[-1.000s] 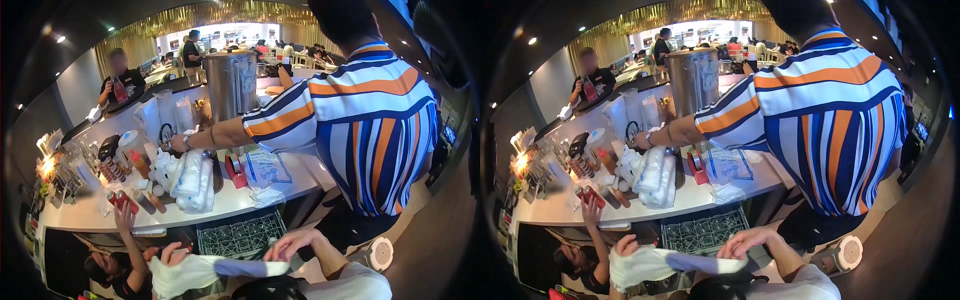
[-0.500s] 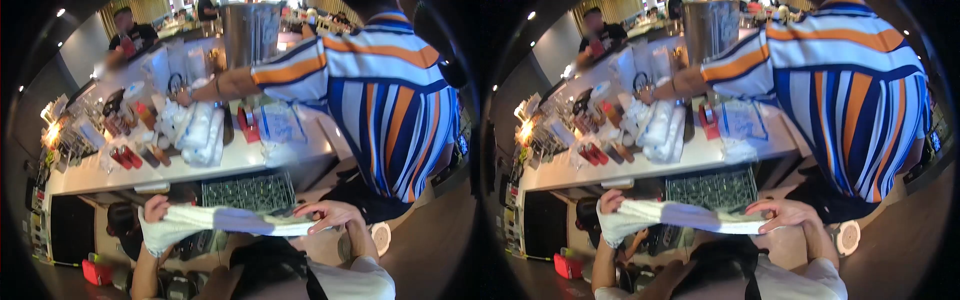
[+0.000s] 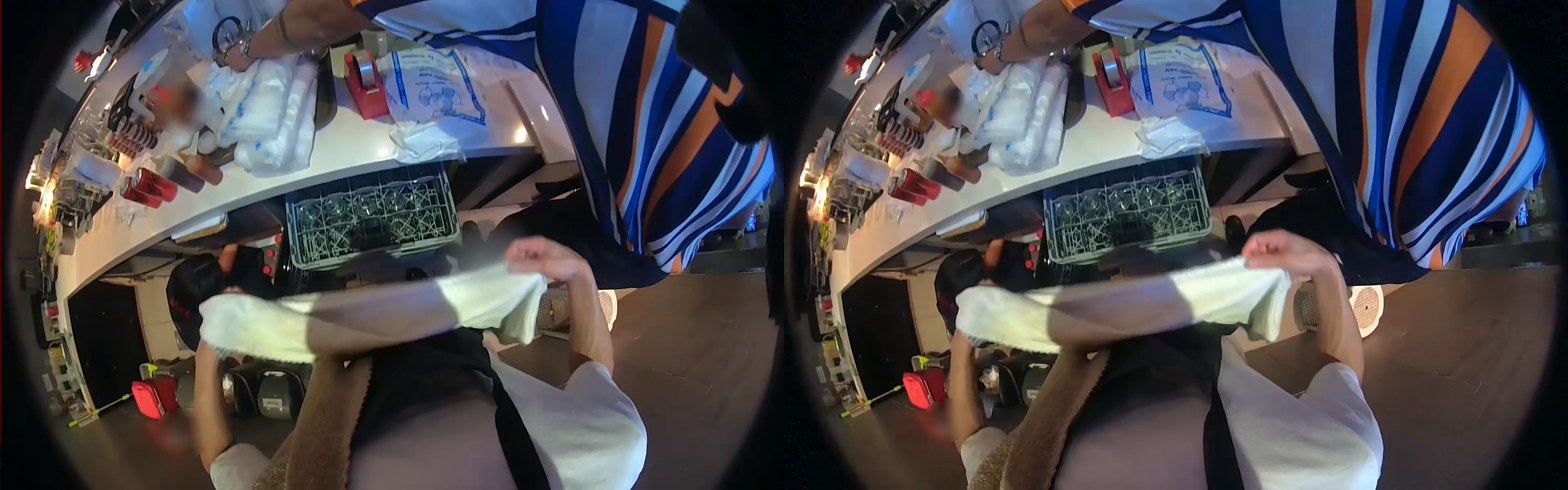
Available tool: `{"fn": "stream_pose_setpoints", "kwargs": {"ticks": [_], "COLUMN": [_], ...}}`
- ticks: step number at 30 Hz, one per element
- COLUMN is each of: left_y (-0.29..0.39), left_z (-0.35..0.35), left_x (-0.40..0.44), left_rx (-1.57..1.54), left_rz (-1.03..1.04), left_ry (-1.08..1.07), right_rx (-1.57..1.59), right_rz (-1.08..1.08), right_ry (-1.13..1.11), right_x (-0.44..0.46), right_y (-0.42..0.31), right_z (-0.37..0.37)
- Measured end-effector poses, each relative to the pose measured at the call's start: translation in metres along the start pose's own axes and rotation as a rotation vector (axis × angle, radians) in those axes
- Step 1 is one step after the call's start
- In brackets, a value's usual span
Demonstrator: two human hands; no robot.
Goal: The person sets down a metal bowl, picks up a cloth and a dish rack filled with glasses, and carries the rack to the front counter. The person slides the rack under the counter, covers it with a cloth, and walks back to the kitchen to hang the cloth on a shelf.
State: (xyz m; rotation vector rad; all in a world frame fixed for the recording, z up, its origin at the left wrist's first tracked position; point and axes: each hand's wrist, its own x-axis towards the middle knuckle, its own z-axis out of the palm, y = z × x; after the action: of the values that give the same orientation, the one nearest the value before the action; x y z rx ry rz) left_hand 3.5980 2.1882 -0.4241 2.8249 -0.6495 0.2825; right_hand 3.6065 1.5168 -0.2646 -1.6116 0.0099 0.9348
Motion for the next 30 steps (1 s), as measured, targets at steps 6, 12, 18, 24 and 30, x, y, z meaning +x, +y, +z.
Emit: {"fn": "stream_pose_setpoints", "kwargs": {"ticks": [6, 12, 18, 24, 30], "left_y": [0.048, 0.020, 0.047, 0.093, 0.221], "left_z": [-0.020, 0.106, 0.181, 0.196, 0.177], "left_x": [0.132, 0.172, 0.161, 0.126, 0.118], "left_rx": [0.163, 0.211, -0.152, -0.071, -0.752], "left_rz": [0.212, -0.525, -0.449, -0.185, 0.547], "left_ry": [0.017, -0.115, -0.140, -0.160, -0.353], "right_rx": [-0.384, -0.770, -0.827, -0.286, -0.068], "right_rz": [-0.299, 0.040, -0.020, 0.266, -0.520], "right_ry": [0.548, 0.867, 1.151, 0.484, 0.508], "right_x": [0.171, 0.244, 0.180, 0.070, 0.025], "right_y": [0.070, 0.116, 0.227, 0.255, 0.025], "right_z": [-0.067, -0.038, 0.033, 0.123, 0.214]}}
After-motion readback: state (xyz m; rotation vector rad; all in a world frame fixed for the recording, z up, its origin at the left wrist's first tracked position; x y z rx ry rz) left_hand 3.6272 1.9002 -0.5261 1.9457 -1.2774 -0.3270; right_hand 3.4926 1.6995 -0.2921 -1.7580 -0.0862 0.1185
